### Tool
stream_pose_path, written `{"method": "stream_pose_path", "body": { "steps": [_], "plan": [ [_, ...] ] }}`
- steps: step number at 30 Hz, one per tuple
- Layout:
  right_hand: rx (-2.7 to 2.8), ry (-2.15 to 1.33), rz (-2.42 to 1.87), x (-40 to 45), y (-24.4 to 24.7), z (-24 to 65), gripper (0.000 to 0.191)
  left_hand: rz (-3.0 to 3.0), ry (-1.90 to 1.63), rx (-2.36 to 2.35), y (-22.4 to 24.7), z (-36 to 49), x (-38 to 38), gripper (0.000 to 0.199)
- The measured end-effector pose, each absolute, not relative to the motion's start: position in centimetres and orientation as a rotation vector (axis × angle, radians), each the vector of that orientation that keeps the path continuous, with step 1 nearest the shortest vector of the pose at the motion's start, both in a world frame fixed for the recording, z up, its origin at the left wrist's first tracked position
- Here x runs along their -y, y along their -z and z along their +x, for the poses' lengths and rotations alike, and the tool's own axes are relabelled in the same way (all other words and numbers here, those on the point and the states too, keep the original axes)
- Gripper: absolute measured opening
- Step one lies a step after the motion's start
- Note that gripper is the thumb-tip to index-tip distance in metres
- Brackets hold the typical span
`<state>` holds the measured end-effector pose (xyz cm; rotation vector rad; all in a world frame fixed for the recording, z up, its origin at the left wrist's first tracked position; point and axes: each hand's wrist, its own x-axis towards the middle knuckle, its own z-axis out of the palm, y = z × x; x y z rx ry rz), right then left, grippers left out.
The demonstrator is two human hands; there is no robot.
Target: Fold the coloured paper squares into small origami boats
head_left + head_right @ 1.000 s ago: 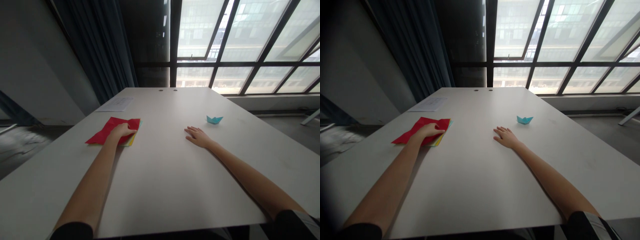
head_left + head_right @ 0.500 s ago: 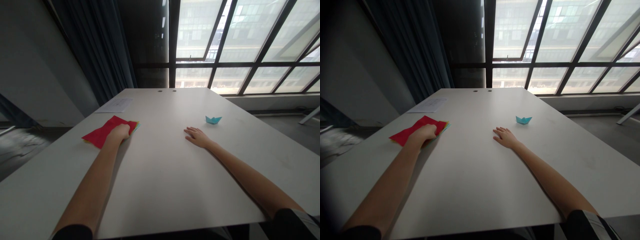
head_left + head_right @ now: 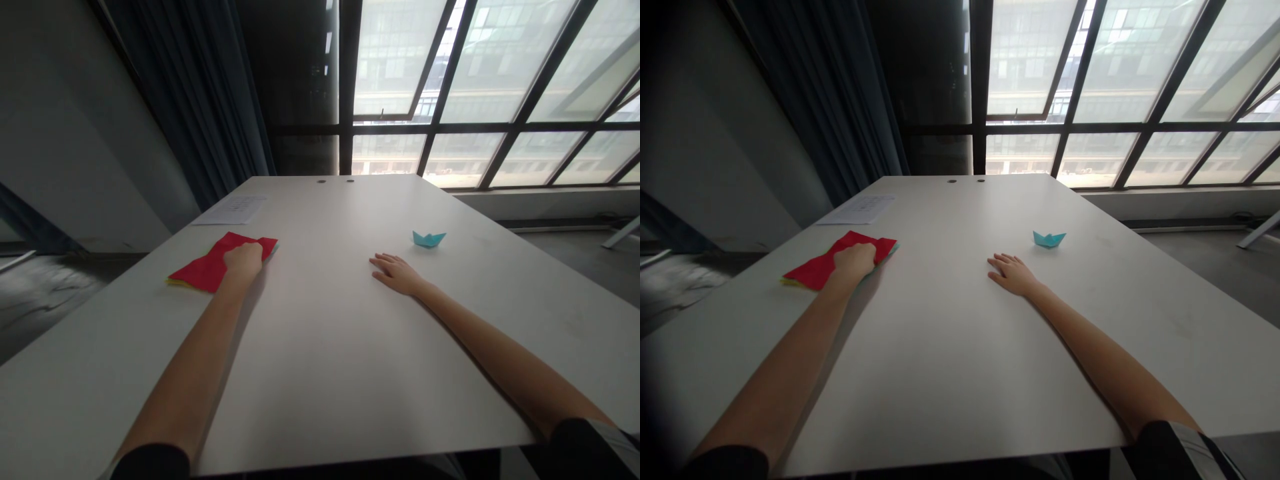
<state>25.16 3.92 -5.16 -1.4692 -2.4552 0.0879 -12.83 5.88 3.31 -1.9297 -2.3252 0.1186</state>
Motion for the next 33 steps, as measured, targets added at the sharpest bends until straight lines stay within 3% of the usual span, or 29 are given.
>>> {"method": "stream_pose_path", "body": {
  "steps": [9,16,20,27,33],
  "plan": [
    [2.427,-0.103,-1.469,-4.1,5.2,25.1,0.05,-2.189,0.101,1.991,-4.6,-8.3,-4.6,0.024],
    [2.232,-0.235,-1.42,-4.1,5.1,25.2,0.046,-2.847,0.205,1.402,-0.4,-0.1,-0.8,0.023],
    [2.097,-0.222,-1.379,-3.8,4.8,25.3,0.044,-3.116,0.257,1.125,0.9,1.2,0.4,0.036],
    [2.362,-0.068,-1.291,-2.7,3.8,24.9,0.034,-3.319,0.295,1.055,-0.3,1.6,0.9,0.039],
    [2.341,-0.049,-1.482,-3.0,4.4,24.7,0.044,-2.956,0.352,1.315,1.4,-2.2,-2.9,0.032]
  ]
}}
